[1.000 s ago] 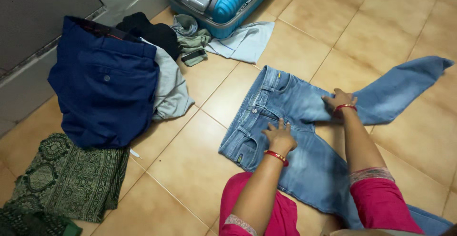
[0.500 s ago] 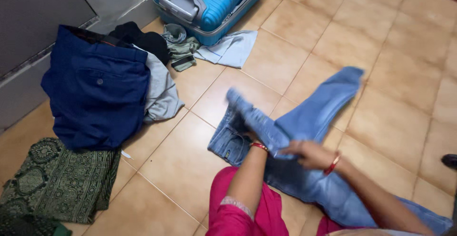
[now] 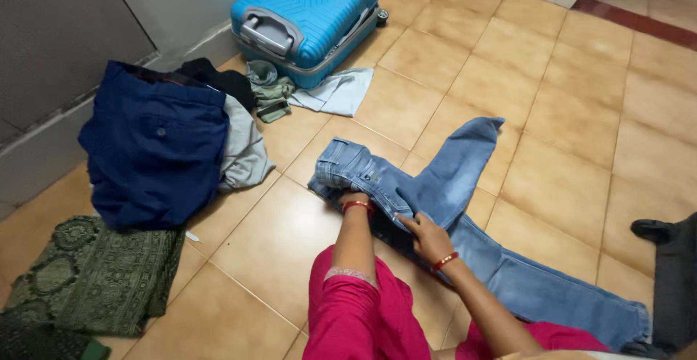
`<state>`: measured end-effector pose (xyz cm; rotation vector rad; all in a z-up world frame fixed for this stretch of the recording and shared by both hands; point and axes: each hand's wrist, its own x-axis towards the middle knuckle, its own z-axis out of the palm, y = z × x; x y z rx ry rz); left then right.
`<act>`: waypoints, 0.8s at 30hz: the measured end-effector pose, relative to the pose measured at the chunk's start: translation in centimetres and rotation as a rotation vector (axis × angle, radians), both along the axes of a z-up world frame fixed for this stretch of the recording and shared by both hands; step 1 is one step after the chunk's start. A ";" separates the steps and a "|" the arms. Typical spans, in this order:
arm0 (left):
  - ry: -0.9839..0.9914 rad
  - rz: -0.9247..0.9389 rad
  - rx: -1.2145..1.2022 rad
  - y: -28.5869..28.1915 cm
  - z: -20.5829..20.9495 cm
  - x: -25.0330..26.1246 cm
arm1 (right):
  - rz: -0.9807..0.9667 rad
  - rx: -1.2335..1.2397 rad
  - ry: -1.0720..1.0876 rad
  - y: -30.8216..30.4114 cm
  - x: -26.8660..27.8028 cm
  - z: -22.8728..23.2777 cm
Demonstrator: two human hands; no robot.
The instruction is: The person folds a light-colored checkered shirt and a pair of blue jeans on the floor. They smooth the fabric, fold the sleeves and legs, and then place the folded items into an open suitcase.
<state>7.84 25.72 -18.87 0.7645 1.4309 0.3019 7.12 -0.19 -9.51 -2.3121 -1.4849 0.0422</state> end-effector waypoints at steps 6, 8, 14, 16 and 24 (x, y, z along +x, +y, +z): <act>-0.193 0.517 -0.010 3.7 1.9 -1.9 | -0.118 0.112 0.006 1.0 -0.4 -3.5; -0.220 0.645 0.070 4.4 2.8 -1.6 | -0.113 0.103 -0.008 1.0 -0.3 -4.1; -0.145 0.493 0.259 5.2 1.9 0.2 | -0.066 0.072 -0.058 0.6 -1.4 -5.4; -0.382 0.453 0.197 6.2 1.3 0.8 | -0.084 0.164 -0.068 0.5 -1.0 -5.3; 0.300 0.131 0.034 7.5 0.8 -5.2 | -0.083 -0.042 -0.161 0.7 -3.3 -8.7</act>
